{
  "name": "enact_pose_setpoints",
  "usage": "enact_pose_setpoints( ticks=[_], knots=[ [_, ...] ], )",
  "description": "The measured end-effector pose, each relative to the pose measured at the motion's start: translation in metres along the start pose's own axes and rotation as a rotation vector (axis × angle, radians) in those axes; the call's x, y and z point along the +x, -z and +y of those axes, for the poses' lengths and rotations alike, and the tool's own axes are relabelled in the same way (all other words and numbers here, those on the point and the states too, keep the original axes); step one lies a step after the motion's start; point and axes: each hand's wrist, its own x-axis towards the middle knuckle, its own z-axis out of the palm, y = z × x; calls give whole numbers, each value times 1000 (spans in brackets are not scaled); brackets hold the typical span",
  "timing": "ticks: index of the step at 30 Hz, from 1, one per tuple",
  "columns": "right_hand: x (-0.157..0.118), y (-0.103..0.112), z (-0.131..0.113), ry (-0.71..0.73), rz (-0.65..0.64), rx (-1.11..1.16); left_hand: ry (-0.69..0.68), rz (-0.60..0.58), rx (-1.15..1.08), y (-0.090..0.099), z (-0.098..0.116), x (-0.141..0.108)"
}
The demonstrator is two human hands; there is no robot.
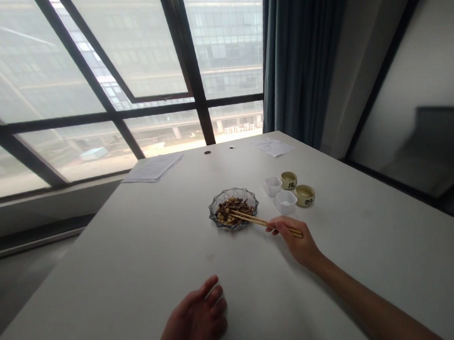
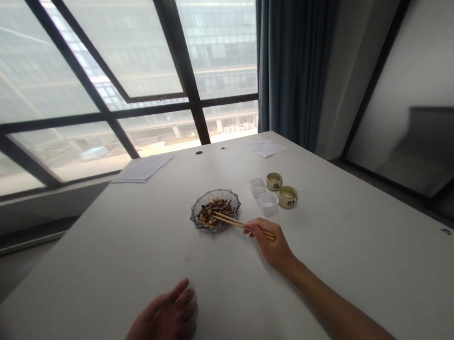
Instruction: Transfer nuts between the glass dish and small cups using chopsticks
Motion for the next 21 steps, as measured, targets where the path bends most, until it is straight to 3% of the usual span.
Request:
enact_pose_setpoints(
  ticks=[7,11,21],
  knots=[
    [1,2,-5,35,70,11,-10,31,25,1,1,1],
    [7,10,-10,55,183,25,-7,24,16,3,1,2],
    [26,69,5,59,605,-1,-19,42,36,-1,0,-1]
  ],
)
